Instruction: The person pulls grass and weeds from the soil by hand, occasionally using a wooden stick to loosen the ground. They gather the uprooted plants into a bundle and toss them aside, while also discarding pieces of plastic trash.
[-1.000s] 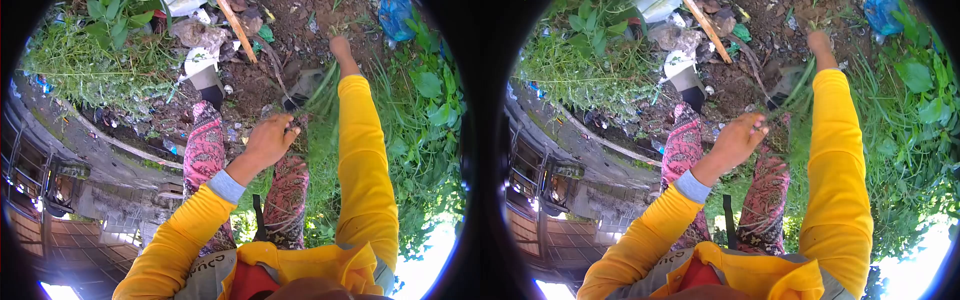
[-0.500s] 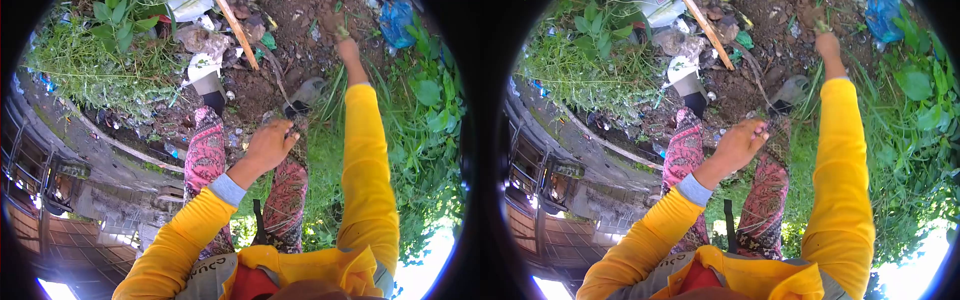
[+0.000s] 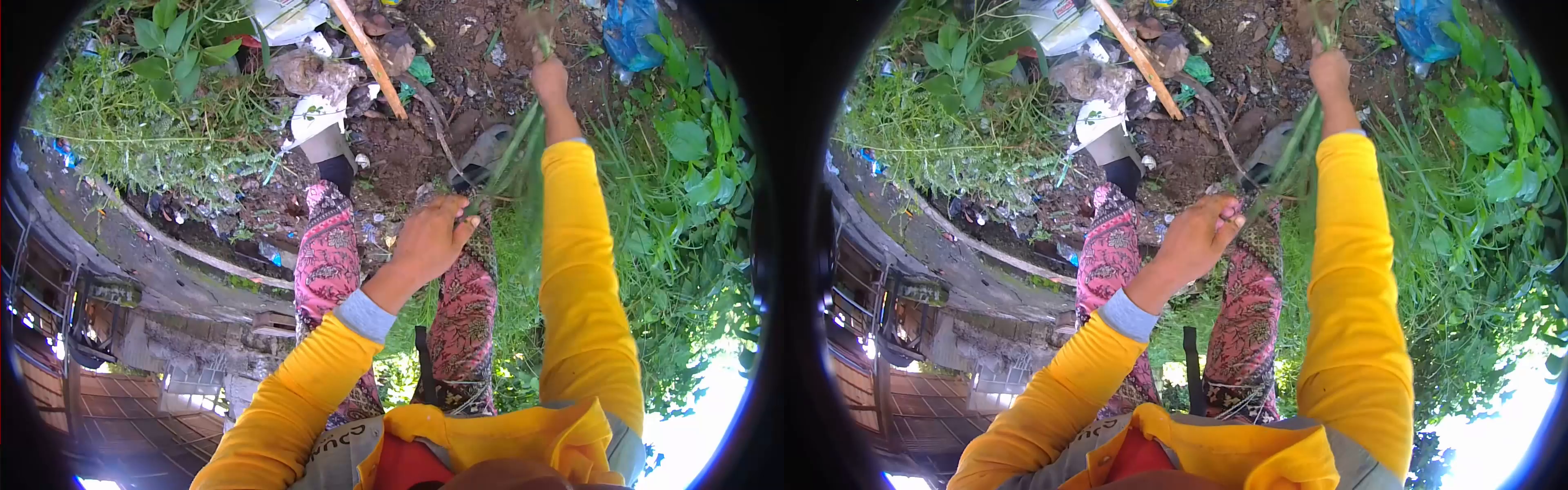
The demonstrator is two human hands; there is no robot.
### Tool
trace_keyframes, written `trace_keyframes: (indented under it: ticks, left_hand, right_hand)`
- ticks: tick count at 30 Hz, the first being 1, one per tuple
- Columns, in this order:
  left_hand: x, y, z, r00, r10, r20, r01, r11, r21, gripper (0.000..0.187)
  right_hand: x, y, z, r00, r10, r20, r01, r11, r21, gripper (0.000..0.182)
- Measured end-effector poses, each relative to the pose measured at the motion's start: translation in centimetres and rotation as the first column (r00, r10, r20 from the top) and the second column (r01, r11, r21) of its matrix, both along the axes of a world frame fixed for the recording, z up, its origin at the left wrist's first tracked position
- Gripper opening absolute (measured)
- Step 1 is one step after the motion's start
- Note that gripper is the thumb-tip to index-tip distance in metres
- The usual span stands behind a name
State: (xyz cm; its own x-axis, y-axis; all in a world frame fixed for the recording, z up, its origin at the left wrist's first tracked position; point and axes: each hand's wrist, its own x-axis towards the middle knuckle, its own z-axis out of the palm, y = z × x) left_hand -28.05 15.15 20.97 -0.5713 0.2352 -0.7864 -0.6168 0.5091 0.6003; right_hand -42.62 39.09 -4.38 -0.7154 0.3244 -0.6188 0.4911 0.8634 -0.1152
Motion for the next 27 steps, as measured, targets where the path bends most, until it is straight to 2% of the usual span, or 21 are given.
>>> trace_keyframes:
  ticks: [3, 4, 7, 8, 11, 12, 13, 15, 16, 19, 20, 23, 24, 27]
  left_hand:
    - [-0.5, -0.1, 0.2, 0.999, 0.012, -0.035, -0.012, 1.000, 0.011, 0.030]
    - [-0.4, 0.1, 0.5, 1.000, 0.011, 0.012, -0.011, 1.000, 0.021, 0.031]
    - [-0.9, 0.2, 0.1, 0.998, 0.008, 0.069, -0.010, 0.999, 0.033, 0.033]
    - [-1.0, 0.2, 0.2, 0.998, 0.007, 0.069, -0.009, 0.999, 0.035, 0.032]
    - [-0.4, 0.4, 0.5, 0.996, -0.011, 0.083, 0.009, 0.999, 0.033, 0.032]
    - [-0.4, 0.7, 0.6, 0.995, -0.027, 0.098, 0.024, 0.999, 0.031, 0.032]
    - [-0.6, 0.5, 0.4, 0.993, -0.040, 0.108, 0.038, 0.999, 0.022, 0.032]
    - [-0.4, 0.2, 0.1, 1.000, -0.022, 0.012, 0.022, 0.999, 0.024, 0.030]
    - [-0.1, 0.4, 0.1, 0.999, -0.010, -0.032, 0.011, 0.999, 0.030, 0.028]
    - [0.3, 0.9, 0.1, 0.999, -0.020, -0.031, 0.021, 1.000, 0.019, 0.029]
    - [0.0, 0.8, 0.2, 0.998, -0.049, -0.027, 0.050, 0.999, 0.021, 0.029]
    - [-0.4, 1.0, 0.4, 0.997, -0.072, -0.013, 0.073, 0.997, 0.015, 0.029]
    - [-0.3, 1.0, 0.3, 0.998, -0.054, -0.021, 0.054, 0.999, 0.008, 0.029]
    - [0.1, 1.4, 0.7, 0.998, -0.052, 0.025, 0.052, 0.999, 0.011, 0.030]
  right_hand:
    - [0.5, -1.2, 1.6, 0.990, -0.115, 0.088, 0.109, 0.992, 0.065, 0.053]
    - [3.9, 2.5, -5.4, 0.956, 0.205, 0.212, -0.203, 0.979, -0.029, 0.051]
    - [1.0, -0.9, 1.7, 0.995, 0.031, 0.099, -0.035, 0.999, 0.036, 0.049]
    - [0.5, -1.3, 2.5, 0.996, -0.083, -0.039, 0.084, 0.996, 0.027, 0.049]
    - [3.8, 1.5, -2.6, 0.986, 0.112, 0.127, -0.119, 0.991, 0.052, 0.050]
    - [5.8, 2.6, -4.6, 0.896, 0.433, 0.095, -0.432, 0.901, -0.028, 0.052]
    - [4.4, 1.2, -3.3, 0.953, 0.297, 0.064, -0.297, 0.955, -0.015, 0.052]
    - [1.3, -0.3, 1.2, 1.000, 0.022, 0.015, -0.022, 1.000, 0.003, 0.052]
    - [0.1, -1.3, 3.5, 0.979, -0.139, -0.151, 0.131, 0.990, -0.058, 0.052]
    - [2.1, 1.3, -2.2, 0.996, -0.001, 0.090, -0.007, 0.996, 0.093, 0.052]
    - [3.1, 1.9, -2.7, 0.915, 0.333, 0.229, -0.339, 0.941, -0.013, 0.052]
    - [-0.6, 0.6, 0.9, 0.999, 0.046, 0.015, -0.046, 0.998, -0.037, 0.049]
    - [-1.6, 0.2, 1.8, 0.997, -0.044, -0.061, 0.046, 0.998, 0.032, 0.047]
    - [0.6, 1.5, -0.3, 0.986, 0.069, 0.154, -0.073, 0.997, 0.019, 0.046]
